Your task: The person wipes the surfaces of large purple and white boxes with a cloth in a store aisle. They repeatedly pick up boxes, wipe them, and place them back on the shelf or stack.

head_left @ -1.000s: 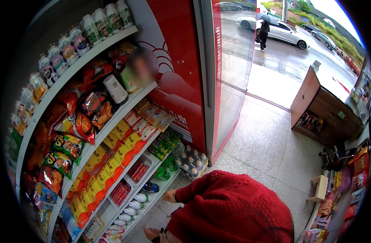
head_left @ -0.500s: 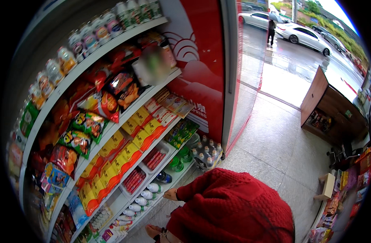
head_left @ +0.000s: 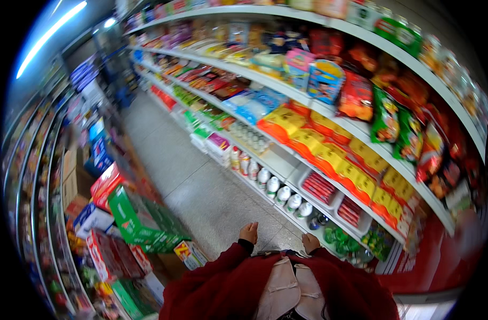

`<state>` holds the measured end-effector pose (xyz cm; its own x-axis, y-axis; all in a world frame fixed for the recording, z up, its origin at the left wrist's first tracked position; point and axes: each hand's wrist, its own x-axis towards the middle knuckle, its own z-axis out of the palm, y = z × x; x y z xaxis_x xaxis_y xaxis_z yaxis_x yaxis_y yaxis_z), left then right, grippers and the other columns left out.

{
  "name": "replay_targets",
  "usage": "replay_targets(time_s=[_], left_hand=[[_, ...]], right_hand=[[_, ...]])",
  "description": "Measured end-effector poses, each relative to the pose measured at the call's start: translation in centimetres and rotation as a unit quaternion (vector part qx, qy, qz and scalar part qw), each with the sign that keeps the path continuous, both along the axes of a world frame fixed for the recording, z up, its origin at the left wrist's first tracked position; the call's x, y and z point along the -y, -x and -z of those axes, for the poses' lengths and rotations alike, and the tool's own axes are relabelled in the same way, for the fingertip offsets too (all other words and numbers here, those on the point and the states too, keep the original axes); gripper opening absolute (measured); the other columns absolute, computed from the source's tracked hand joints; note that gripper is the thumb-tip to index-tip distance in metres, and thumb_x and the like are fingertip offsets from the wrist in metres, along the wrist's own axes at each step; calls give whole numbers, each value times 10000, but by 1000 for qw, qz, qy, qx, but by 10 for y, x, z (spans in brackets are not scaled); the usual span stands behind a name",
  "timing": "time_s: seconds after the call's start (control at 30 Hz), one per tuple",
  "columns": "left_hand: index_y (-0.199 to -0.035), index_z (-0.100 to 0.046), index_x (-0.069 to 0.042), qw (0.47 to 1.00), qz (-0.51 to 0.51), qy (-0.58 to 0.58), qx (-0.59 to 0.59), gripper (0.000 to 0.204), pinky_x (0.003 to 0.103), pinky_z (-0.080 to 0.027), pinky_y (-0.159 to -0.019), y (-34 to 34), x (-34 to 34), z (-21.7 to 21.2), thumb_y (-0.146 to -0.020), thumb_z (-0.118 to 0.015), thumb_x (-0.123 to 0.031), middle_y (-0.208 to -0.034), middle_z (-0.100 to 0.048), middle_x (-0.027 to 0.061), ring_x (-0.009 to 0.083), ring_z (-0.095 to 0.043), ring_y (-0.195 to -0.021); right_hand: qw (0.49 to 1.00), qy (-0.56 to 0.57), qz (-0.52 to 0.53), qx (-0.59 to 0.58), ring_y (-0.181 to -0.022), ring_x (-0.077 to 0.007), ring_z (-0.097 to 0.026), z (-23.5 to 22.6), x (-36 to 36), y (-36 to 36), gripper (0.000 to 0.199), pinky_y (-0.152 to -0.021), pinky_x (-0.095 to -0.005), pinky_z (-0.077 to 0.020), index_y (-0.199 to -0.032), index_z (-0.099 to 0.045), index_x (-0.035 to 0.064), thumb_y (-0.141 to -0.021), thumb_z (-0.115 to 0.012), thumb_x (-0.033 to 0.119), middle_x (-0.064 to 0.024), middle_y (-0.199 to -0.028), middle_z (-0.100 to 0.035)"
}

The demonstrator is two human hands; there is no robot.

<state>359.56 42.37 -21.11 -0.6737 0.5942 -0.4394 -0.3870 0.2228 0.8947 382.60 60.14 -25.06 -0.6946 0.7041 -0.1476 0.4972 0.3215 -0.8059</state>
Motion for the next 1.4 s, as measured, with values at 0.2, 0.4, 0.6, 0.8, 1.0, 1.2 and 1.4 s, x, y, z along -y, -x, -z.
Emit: replay_targets(time_s=[0.2, 0.4, 0.6, 0.8, 1.0, 1.2, 1.4], left_hand=[[-561, -379, -121, 983, -178, 1, -46, 361, 268, -293, -358, 50, 17, 20, -810, -637, -164, -466, -399, -21, 65, -344, -396], [-593, -352, -115, 947, -316, 34, -53, 323, 273, -309, -325, 105, -10, 0, -751, -620, -32, -466, -401, -1, 91, -368, -364], [-584, -379, -106, 916, -400, 19, -28, 268, 279, -329, -335, 149, 10, 22, -702, -601, -15, -477, -418, 1, 97, -397, -374], [-601, -355, -138, 855, -517, 39, 13, 318, 287, -321, -311, 230, 51, 41, -696, -618, 14, -459, -410, 10, 121, -403, -342], [-593, -413, -94, 863, -473, 171, -52, 282, 330, -425, -416, 397, 88, 71, -664, -685, -89, -465, -458, 45, 160, -489, -404], [-713, -462, -78, 882, -449, 11, -142, 211, 231, -396, -531, 629, 101, -4, -666, -656, -11, -655, -482, -14, 70, -452, -588], [-837, -539, -61, 908, -399, 14, -130, 196, 232, -445, -635, 787, 124, 25, -686, -652, -10, -749, -545, 4, 84, -521, -693]], right_hand=[[994, -14, -103, -27, -541, -192, -504, 7, -46, 98, 331, -525, -345, -404, -679, -544, 27, -784, -632, 329, -94, -580, -535], [977, -9, -209, -33, -514, -158, -449, 5, -109, 225, 311, -506, -328, -391, -670, -532, 40, -770, -661, 305, -75, -567, -515], [952, -11, -298, -72, -540, -193, -514, 39, -112, 342, 280, -533, -332, -422, -680, -533, 31, -758, -654, 271, -102, -619, -561], [892, 133, -432, 13, -549, -78, -471, 68, -59, 462, 206, -514, -249, -405, -814, -520, 46, -782, -649, 204, -3, -613, -516], [907, 72, -415, 18, -538, -132, -490, 71, -23, 637, 222, -515, -294, -414, -771, -544, 46, -760, -651, 240, -36, -589, -516], [929, 15, -368, -41, -550, -149, -520, 5, -4, 839, 214, -524, -319, -423, -793, -553, 32, -754, -641, 223, -55, -600, -548], [956, 21, -290, -31, -625, -182, -554, 14, -9, 993, 239, -576, -325, -446, -785, -562, 19, -744, -645, 240, -90, -662, -577]])
